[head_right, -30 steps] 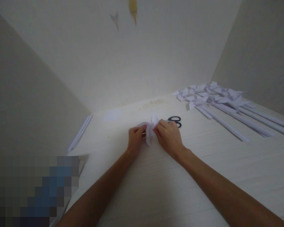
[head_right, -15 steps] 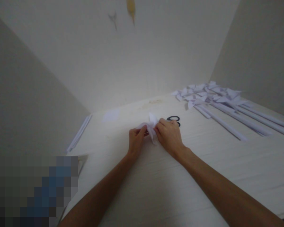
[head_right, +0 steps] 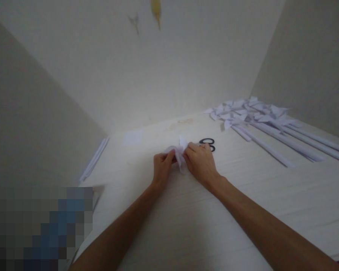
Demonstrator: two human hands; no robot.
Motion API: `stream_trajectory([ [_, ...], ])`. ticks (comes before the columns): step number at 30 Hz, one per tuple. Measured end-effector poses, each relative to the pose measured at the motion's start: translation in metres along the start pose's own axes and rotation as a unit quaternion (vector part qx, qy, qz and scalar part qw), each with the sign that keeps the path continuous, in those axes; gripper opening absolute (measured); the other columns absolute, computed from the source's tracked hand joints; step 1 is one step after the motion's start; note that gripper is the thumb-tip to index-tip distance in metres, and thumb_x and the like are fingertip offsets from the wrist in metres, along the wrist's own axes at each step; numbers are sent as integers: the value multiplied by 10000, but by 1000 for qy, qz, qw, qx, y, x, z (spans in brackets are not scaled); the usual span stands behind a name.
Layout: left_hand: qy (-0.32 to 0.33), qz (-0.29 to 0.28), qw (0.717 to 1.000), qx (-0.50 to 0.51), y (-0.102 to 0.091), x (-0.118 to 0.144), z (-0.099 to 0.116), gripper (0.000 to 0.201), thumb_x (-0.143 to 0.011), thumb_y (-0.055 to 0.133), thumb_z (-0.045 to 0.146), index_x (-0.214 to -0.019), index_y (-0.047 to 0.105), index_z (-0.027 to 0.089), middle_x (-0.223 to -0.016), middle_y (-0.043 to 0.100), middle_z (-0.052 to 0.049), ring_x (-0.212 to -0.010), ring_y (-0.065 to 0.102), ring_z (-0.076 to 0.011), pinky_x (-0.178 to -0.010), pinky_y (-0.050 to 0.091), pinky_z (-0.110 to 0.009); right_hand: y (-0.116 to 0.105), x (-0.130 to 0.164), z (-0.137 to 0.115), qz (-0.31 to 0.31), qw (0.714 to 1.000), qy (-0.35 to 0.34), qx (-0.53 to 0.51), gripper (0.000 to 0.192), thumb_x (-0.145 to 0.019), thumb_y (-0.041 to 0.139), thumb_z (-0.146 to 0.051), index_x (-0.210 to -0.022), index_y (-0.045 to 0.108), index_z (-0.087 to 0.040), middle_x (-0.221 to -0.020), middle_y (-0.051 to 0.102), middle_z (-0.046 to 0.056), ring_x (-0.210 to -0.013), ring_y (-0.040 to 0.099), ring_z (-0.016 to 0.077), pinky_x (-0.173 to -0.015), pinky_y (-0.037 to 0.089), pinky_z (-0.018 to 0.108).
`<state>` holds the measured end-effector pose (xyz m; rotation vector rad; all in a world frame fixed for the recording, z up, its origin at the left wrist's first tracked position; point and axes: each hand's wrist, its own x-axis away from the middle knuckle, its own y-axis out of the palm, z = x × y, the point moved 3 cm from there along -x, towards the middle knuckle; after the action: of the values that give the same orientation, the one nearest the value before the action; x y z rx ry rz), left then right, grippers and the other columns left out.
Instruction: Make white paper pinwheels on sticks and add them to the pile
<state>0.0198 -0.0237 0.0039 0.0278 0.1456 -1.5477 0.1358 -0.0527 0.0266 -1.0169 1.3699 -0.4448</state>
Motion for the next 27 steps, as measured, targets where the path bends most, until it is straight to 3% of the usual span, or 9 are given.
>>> stream_trajectory([
  [10, 27, -4, 998, -53, -1, 1, 0, 347, -687, 497, 343, -437, 563, 112, -416, 481, 13, -418, 481, -96, -463, 423, -229, -2, 1, -1, 5, 1000, 4, -1, 172, -762, 463, -184, -635, 575, -159, -664, 578, 23, -615, 483, 145, -604, 218, 279],
  [17, 34, -17, 999, -27, 0, 2, 0, 319, -698, 486, 334, -490, 586, 114, -488, 551, -10, -481, 525, -114, -516, 443, -245, -3, 1, 2, 5, 1000, 22, -14, 179, -759, 456, -182, -633, 580, -157, -661, 579, 23, -594, 482, 135, -603, 217, 279],
  [27, 43, -9, 997, -60, -1, 2, 1, 345, -709, 466, 346, -488, 586, 110, -465, 517, 0, -450, 490, -105, -501, 433, -250, -3, 1, 0, -4, 1000, 7, -26, 188, -765, 450, -181, -636, 585, -161, -657, 570, 22, -609, 479, 142, -614, 216, 278],
])
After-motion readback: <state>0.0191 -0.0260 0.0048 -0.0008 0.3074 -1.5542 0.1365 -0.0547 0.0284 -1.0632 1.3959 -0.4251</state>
